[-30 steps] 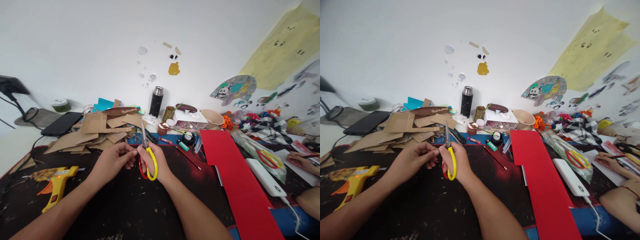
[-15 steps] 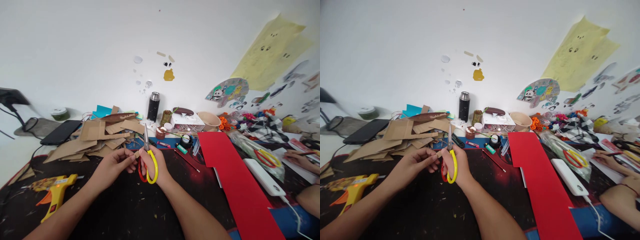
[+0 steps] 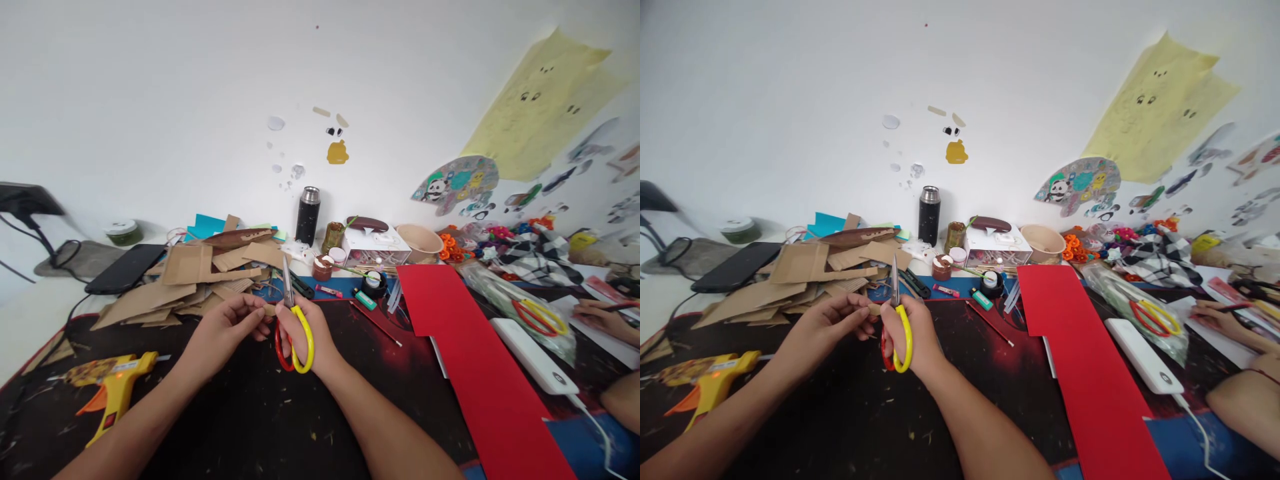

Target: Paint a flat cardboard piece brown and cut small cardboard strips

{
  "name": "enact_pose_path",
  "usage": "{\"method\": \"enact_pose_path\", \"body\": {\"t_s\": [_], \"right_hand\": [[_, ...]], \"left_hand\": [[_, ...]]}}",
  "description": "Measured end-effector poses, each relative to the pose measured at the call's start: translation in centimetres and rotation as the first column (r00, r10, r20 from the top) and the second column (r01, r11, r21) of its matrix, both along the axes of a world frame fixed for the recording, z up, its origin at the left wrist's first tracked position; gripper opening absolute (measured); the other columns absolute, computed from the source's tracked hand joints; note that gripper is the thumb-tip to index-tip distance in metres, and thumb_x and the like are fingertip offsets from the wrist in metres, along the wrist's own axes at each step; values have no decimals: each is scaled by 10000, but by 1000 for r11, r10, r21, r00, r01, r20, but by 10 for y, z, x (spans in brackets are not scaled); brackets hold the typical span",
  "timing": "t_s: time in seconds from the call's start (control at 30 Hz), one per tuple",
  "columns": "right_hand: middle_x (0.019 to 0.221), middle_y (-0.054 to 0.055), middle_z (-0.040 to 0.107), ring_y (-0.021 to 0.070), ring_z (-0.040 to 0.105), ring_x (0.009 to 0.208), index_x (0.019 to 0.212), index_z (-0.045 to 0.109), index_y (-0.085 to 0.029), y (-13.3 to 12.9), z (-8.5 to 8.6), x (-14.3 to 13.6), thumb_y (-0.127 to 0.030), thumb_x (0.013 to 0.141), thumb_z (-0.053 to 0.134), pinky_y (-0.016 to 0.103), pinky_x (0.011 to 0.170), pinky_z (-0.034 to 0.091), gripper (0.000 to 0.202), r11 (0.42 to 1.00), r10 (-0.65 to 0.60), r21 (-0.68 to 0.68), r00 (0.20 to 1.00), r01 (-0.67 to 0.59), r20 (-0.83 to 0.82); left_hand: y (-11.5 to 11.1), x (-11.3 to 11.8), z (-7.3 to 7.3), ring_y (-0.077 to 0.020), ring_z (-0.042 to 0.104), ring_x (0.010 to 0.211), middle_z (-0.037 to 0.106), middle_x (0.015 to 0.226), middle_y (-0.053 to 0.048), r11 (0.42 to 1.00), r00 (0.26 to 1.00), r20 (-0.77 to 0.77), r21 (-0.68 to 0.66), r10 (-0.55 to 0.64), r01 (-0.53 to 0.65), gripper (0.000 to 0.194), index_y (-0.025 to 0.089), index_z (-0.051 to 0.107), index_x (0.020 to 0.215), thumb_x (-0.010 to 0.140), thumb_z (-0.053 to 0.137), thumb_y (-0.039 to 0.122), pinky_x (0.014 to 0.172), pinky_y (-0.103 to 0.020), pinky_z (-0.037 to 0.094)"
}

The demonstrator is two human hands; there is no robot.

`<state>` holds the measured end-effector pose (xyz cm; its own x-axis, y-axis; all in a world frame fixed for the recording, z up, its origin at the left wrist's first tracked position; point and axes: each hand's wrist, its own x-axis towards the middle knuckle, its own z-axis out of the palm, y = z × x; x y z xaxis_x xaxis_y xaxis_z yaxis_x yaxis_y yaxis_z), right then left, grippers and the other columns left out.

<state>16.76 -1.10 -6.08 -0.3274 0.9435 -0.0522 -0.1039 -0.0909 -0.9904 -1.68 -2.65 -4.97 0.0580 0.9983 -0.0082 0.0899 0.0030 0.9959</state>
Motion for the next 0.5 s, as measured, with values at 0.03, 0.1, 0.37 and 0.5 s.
{"method": "enact_pose_path", "body": {"t_s": [0.03,0.1,0.37,0.5], "right_hand": [[496,-104,535,101,488,350,886,577,-239,0,0,0,-762,900,781,180,362,364,562,1000,1,-1,1000,-1,-5],[495,-104,538,98,483,347,873,564,-241,0,1,0,-760,884,802,178,358,362,571,1000,-3,-9,1000,3,-8],[495,-110,536,104,487,345,934,610,-233,0,-7,-3,-770,901,775,183,355,393,563,999,35,19,999,-35,3],[491,-113,536,104,483,339,943,619,-232,0,-6,-2,-747,888,786,184,346,385,544,1000,24,8,1000,-24,14]], "left_hand": [[0,0,0,-227,769,689,820,788,-51,1000,1000,-3,3,2,-2,598,224,786,969,783,909,780,696,-375,669],[0,1,1,-223,766,690,815,787,-43,1000,1000,-6,9,3,-3,595,224,780,959,777,913,775,692,-368,663],[1,0,2,-203,731,635,782,720,-18,1000,1000,-4,-11,1,-1,602,220,762,927,756,921,774,645,-343,631],[1,0,0,-202,731,644,791,748,-25,1000,1000,10,10,-20,20,603,218,772,950,785,905,783,633,-336,621]]}}
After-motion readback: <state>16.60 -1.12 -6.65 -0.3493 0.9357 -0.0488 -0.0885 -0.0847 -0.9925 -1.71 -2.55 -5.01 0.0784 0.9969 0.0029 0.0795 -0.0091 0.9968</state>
